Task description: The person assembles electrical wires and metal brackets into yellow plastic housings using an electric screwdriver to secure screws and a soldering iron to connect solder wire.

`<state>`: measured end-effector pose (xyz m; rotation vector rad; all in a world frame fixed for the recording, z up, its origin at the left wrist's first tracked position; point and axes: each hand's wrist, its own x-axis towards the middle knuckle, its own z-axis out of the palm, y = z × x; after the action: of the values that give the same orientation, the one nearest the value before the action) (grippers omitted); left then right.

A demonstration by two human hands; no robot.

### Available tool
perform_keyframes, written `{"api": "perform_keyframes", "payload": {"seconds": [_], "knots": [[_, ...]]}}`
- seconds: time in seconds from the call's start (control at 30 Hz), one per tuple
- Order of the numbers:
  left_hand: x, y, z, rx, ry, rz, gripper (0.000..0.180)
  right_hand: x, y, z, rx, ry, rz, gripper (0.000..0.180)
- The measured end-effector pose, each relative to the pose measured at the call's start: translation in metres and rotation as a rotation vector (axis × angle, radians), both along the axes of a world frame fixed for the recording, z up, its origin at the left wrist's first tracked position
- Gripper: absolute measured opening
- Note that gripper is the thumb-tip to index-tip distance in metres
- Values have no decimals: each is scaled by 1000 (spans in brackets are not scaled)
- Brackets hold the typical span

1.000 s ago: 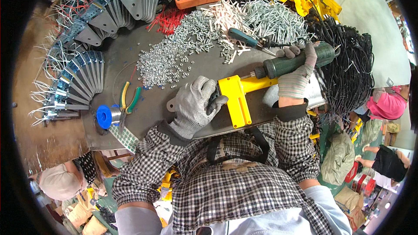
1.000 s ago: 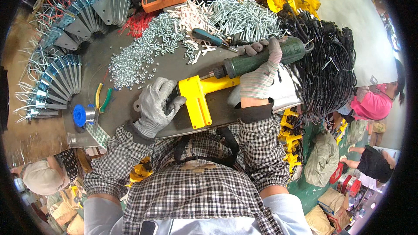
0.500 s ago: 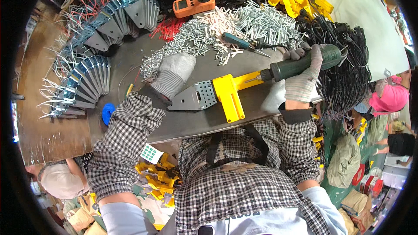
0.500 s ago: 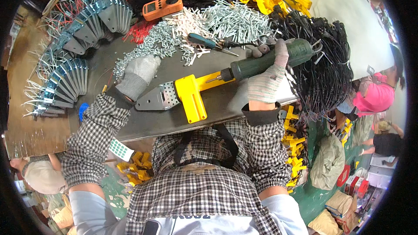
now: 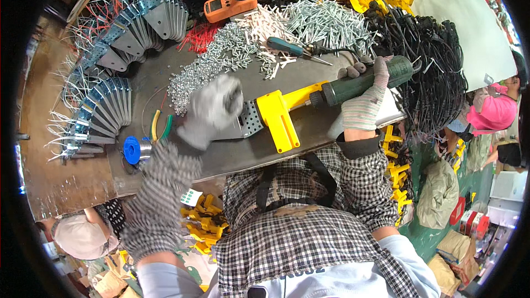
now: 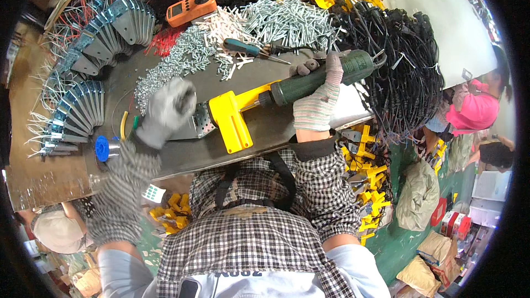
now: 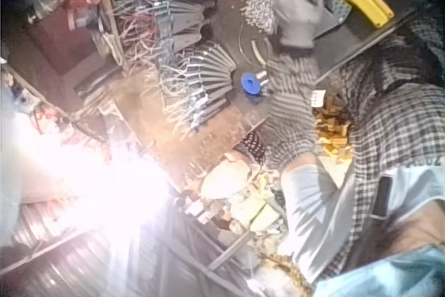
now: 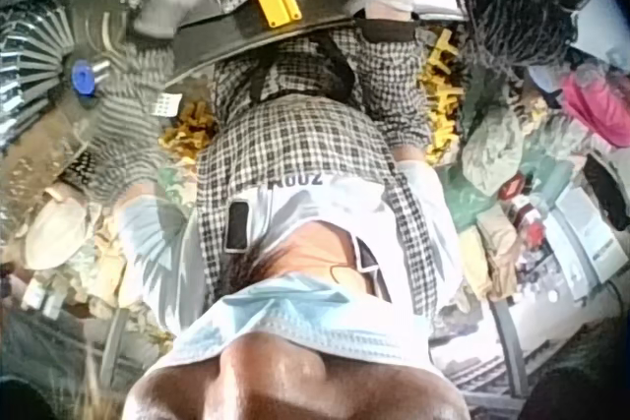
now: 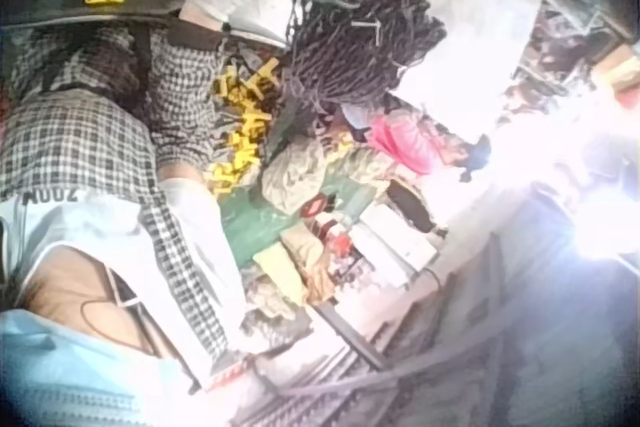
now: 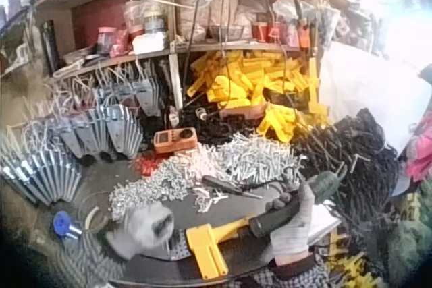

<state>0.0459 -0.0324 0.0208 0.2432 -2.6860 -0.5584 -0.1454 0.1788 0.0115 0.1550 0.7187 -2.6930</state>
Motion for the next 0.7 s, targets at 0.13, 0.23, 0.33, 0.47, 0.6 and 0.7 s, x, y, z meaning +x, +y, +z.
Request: {"api": "perform_keyframes", "payload": {"seconds": [0.13,0.23,0.33,0.47,0.6,0.7], "knots": [[37,58,-28,319,171,158,15,2,-2,1,-18,-36,7,25],[38,64,-46,175,225,213,15,4,-3,3,-5,-11,-2,25],[36,67,-49,147,265,242,15,6,-4,3,25,12,3,25],[35,67,-49,202,224,239,15,8,-5,5,61,-6,-22,25],[35,67,-49,210,174,246,15,8,-5,2,47,-1,5,27],[35,67,-54,203,228,256,14,9,-6,3,74,-6,1,29]]}}
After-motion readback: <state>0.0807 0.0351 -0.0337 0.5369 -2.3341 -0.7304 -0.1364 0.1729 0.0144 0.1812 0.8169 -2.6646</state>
